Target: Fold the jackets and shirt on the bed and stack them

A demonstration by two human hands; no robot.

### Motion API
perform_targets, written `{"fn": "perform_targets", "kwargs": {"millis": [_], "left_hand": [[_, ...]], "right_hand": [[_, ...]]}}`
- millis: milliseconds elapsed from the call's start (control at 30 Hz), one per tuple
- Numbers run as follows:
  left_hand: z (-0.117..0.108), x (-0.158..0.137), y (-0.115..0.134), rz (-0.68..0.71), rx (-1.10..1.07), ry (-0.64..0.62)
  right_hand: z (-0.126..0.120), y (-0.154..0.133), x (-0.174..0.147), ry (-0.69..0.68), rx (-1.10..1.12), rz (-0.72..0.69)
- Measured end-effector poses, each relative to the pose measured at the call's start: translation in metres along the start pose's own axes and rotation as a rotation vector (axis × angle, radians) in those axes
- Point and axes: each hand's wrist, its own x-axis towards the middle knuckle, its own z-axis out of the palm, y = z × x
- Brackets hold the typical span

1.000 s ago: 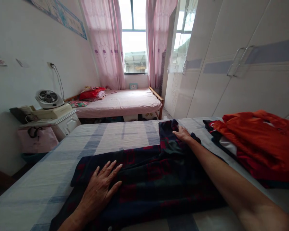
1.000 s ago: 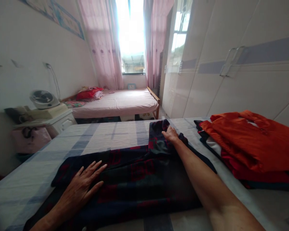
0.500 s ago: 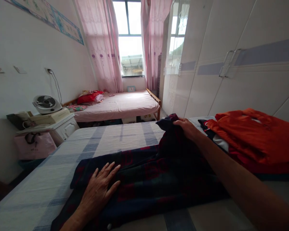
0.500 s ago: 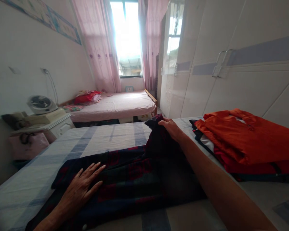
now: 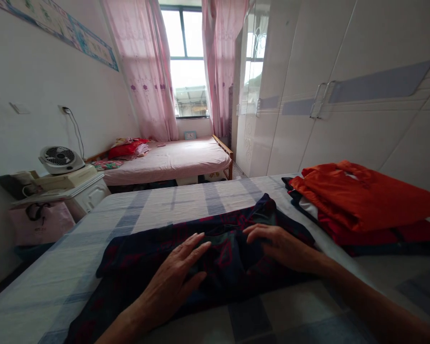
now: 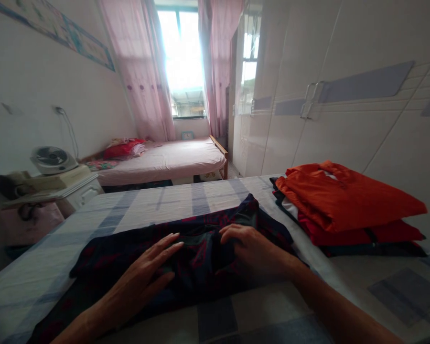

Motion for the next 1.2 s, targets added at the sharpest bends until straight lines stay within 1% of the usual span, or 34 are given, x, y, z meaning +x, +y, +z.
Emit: {"fn": "perform_targets", "kwargs": {"millis": [67,100,133,167,233,300,400,467,500,567,633,767,833,900,933,1000,1033,1067,1100,1167,1200], "left_hand": [[0.004,0.017,0.013,0.06,-0.022,-0.007],[0.007,0.026,0.015,0.076,-0.021,-0.003],[0.01,0.035,0.013,0.081,-0.015,0.006],[0.013,0.044,0.007,0.07,-0.007,0.019],[0.018,0.061,-0.013,-0.006,0.009,0.04],[0.022,0.074,-0.041,-0.144,0.025,0.043],[0.027,0.083,-0.081,-0.338,0.058,0.041],[0.032,0.082,-0.099,-0.396,0.067,0.048],[0.034,0.08,-0.105,-0.404,0.066,0.048],[0.039,0.077,-0.112,-0.42,0.057,0.048],[0.045,0.073,-0.114,-0.457,0.055,0.067],[0.052,0.072,-0.114,-0.554,0.069,0.11],[0.052,0.073,-0.115,-0.574,0.075,0.117],[0.051,0.073,-0.116,-0.59,0.083,0.129],[0.051,0.073,-0.116,-0.597,0.088,0.136],[0.049,0.072,-0.118,-0.606,0.092,0.144],[0.049,0.072,-0.118,-0.605,0.092,0.146],[0.048,0.071,-0.118,-0.603,0.092,0.147],[0.048,0.071,-0.118,-0.601,0.093,0.149],[0.048,0.07,-0.119,-0.599,0.095,0.156],[0.048,0.07,-0.12,-0.599,0.095,0.159]], "right_hand": [[-0.018,0.027,0.008,0.214,-0.149,0.071],[-0.026,0.042,0.013,0.309,-0.224,0.124],[-0.034,0.058,0.019,0.385,-0.292,0.175],[-0.041,0.072,0.024,0.433,-0.35,0.215],[-0.051,0.097,0.035,0.453,-0.437,0.271],[-0.056,0.113,0.047,0.43,-0.498,0.345],[-0.056,0.126,0.065,0.449,-0.543,0.583],[-0.056,0.132,0.075,0.468,-0.523,0.711],[-0.057,0.135,0.079,0.469,-0.502,0.732],[-0.058,0.144,0.085,0.475,-0.458,0.702],[-0.058,0.155,0.087,0.514,-0.427,0.663],[-0.048,0.174,0.083,0.606,-0.415,0.691],[-0.042,0.177,0.08,0.639,-0.424,0.702],[-0.038,0.173,0.077,0.69,-0.447,0.685],[-0.038,0.169,0.075,0.727,-0.474,0.639],[-0.04,0.162,0.071,0.784,-0.539,0.467],[-0.041,0.159,0.07,0.764,-0.564,0.366],[-0.041,0.158,0.069,0.698,-0.578,0.282],[-0.041,0.159,0.07,0.604,-0.577,0.24],[-0.039,0.165,0.072,0.411,-0.546,0.277],[-0.038,0.17,0.074,0.357,-0.53,0.318]]}}
